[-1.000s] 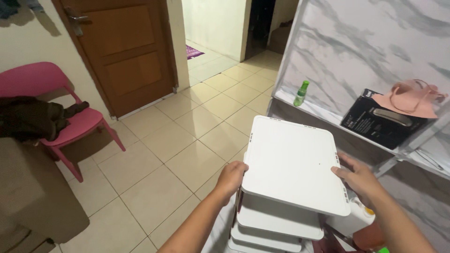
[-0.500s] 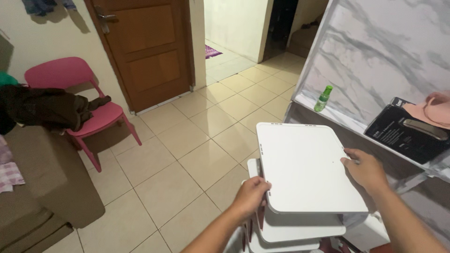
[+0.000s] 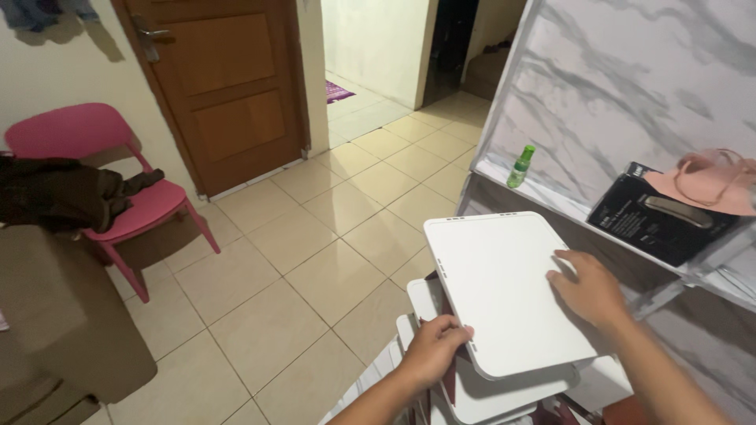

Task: The person assembles a small white plastic table by inserting maroon cross-shaped legs into the underside of the tabletop and securing them. The person then places the assembled table on the floor.

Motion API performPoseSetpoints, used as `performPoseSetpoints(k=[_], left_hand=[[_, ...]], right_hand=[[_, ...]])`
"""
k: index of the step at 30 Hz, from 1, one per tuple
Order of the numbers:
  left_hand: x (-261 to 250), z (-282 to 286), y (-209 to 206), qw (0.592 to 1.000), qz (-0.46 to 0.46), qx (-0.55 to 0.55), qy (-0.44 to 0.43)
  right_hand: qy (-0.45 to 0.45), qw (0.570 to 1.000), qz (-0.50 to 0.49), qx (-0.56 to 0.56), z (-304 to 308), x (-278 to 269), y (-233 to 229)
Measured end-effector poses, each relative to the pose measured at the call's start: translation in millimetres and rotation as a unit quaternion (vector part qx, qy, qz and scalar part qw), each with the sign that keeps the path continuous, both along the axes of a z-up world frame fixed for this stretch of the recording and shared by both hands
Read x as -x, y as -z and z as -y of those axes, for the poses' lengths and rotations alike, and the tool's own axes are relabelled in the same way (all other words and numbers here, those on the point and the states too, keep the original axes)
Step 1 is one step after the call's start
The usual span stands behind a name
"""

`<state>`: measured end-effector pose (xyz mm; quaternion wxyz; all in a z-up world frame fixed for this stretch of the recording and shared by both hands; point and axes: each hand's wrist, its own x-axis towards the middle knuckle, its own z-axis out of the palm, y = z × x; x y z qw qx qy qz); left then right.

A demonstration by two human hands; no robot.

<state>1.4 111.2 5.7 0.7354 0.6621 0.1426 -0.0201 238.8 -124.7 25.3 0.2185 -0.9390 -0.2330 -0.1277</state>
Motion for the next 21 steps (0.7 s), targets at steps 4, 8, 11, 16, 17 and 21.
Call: performPoseSetpoints(k=[4, 8, 11, 16, 17, 21], left_hand=[[2, -11, 3, 0.999, 0.005, 0.033, 0.01], [-2, -24, 17, 0.996, -0.015, 0.066, 0.063], [-12, -34, 37, 0.99, -0.006, 0.091, 0.11], [-24, -47, 64, 0.959, 0.01, 0.233, 0.16], [-23, -47, 66, 0.966, 0.008, 0.193, 0.173], [-22, -48, 50, 0.977, -0.012, 0.068, 0.204]], right_hand=[[-0.034, 0.998, -0.049, -0.024, -14, 52, -26], [-0.05, 0.991, -0.121, -0.01, -36, 97, -46], [-0.131, 0.986, -0.106, -0.018, -46, 128, -51], [-0.284, 0.958, 0.017, 0.036, -57, 180, -43], [-0.301, 0.951, 0.035, 0.056, -58, 189, -41], [-0.287, 0.946, 0.12, 0.095, -60, 210, -35]])
